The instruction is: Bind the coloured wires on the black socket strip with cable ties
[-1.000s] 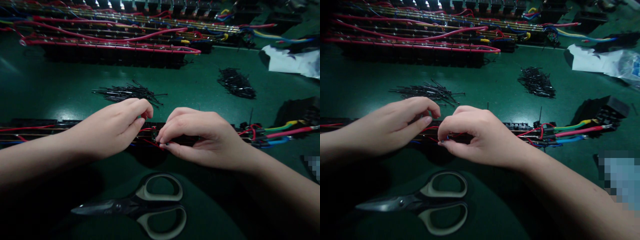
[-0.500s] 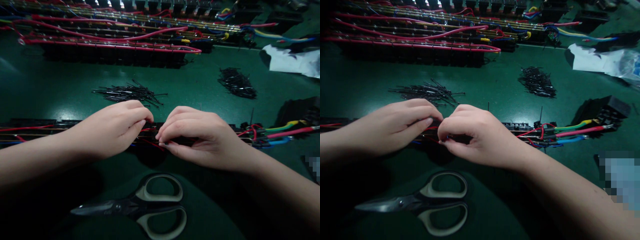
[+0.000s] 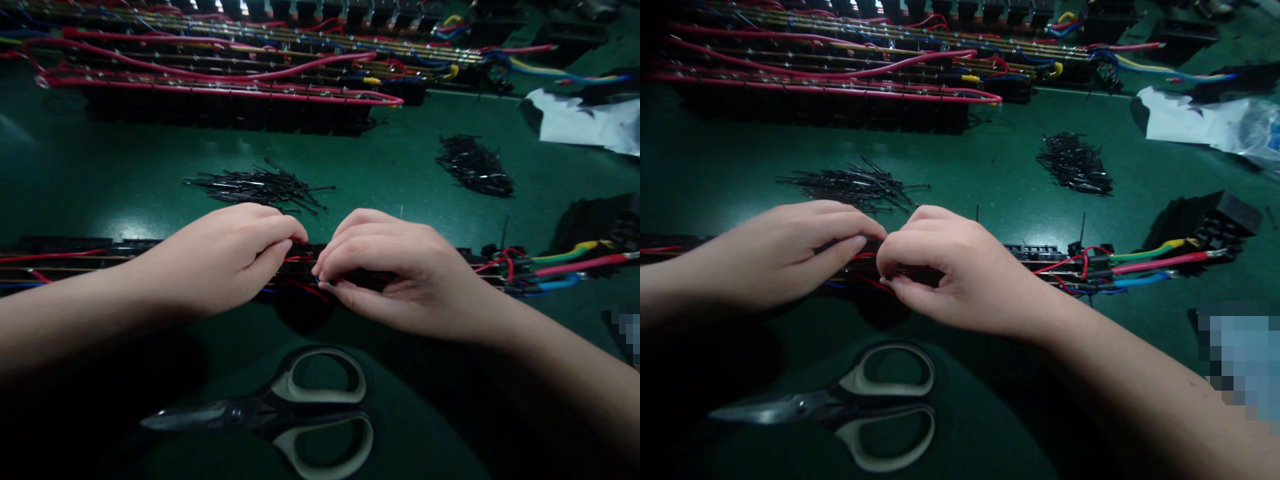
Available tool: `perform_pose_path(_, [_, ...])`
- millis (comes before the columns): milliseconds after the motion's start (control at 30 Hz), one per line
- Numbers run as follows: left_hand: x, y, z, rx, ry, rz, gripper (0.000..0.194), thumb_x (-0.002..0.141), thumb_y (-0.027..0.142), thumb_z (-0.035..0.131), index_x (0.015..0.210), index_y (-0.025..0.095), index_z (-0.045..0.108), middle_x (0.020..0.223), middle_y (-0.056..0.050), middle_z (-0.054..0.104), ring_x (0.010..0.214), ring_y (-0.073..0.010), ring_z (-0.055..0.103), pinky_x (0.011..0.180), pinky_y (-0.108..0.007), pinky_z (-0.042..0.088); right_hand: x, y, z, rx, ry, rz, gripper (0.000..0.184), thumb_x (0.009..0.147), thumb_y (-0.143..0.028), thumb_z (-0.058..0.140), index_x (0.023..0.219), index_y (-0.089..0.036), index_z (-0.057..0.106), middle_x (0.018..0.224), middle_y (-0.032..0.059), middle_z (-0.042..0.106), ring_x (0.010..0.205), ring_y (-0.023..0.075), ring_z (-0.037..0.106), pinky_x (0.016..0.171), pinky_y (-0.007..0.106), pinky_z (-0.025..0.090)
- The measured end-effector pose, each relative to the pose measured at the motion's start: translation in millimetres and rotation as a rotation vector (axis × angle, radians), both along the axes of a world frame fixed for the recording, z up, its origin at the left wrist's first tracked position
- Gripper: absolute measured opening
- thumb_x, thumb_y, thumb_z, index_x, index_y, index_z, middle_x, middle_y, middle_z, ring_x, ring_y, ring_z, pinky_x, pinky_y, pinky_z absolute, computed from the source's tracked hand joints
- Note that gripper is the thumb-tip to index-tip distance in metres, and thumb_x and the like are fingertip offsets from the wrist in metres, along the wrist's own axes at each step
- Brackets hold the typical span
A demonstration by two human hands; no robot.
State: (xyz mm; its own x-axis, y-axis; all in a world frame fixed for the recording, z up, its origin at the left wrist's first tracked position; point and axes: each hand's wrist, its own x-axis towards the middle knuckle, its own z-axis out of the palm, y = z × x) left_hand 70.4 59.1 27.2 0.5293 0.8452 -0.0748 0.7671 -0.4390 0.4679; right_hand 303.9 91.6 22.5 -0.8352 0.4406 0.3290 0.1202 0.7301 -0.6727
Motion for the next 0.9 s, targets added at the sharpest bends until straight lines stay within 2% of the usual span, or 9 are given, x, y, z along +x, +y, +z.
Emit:
perform_pose_path(200, [-0.4,-0.4,0.0,0.017,0.008,0.005,0.04,0.096,0.032,0.036,0.1,0.021,0.074,0.1,-0.005,0.077,0.09,-0.0226,0.069,0.077,-0.032,0.05,0.4,-1.3,0.9,-0.012,-0.009,-0.003,0.018,0.09,-0.005,0.061,0.086,-0.019,0.071,0.084,0.0009,0.075,0.084,0.0155,0.065,0.081,0.028,0.052])
perform_pose_path(900, [-0.2,-0.4,-0.2,-0.001,-0.019,-0.004,0.042,0.097,0.029,0.036,0.109,0.021,0.076,0.099,-0.004,0.076,0.091,-0.0227,0.068,0.085,-0.035,0.052,0.7,-1.7,1.5,-0.018,-0.013,-0.005,0.017,0.089,-0.004,0.06,0.085,-0.019,0.068,0.083,0.0011,0.074,0.084,0.0159,0.064,0.079,0.029,0.05])
